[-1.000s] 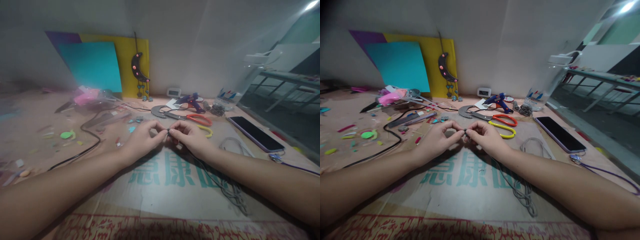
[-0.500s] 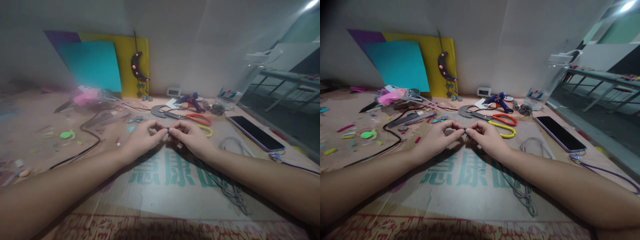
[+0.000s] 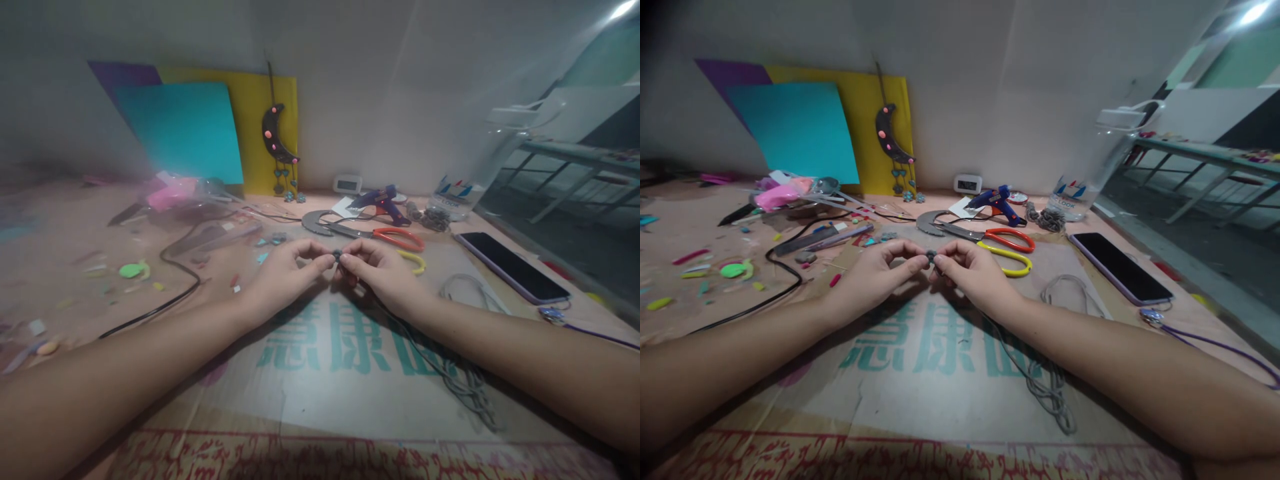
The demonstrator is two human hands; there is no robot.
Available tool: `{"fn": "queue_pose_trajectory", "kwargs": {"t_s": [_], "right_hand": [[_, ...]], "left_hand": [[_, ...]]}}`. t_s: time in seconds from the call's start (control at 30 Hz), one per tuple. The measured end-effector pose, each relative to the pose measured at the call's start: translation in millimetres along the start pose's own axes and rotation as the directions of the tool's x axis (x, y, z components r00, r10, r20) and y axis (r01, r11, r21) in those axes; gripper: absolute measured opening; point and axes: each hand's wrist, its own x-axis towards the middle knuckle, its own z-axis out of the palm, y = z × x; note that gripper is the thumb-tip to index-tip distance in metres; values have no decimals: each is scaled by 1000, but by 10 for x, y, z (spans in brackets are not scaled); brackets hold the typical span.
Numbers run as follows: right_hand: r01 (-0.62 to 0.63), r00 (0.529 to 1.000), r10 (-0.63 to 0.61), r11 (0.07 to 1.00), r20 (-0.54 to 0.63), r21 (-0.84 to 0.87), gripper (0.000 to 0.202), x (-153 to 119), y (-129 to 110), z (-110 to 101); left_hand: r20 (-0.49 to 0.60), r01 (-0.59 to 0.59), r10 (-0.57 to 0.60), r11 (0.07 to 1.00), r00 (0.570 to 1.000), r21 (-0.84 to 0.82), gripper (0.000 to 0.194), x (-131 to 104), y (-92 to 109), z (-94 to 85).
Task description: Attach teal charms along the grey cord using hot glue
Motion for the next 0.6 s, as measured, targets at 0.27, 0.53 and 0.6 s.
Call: {"fn": "queue_pose_trajectory", "kwargs": {"t_s": [0.27, 0.53, 0.6], "right_hand": [[67, 997, -74, 982, -28, -178, 25, 52, -31, -87], [44, 984, 110, 614, 141, -788, 32, 286, -719, -876], [-19, 976, 202, 441, 79, -897, 37, 350, -771, -1156]], "left_hand": [[-23, 29, -29, 999, 999, 15, 21, 17, -3, 2], [-18, 76, -75, 997, 997, 20, 22, 53, -57, 1], [-22, 82, -82, 996, 996, 18, 22, 61, -77, 2]]}}
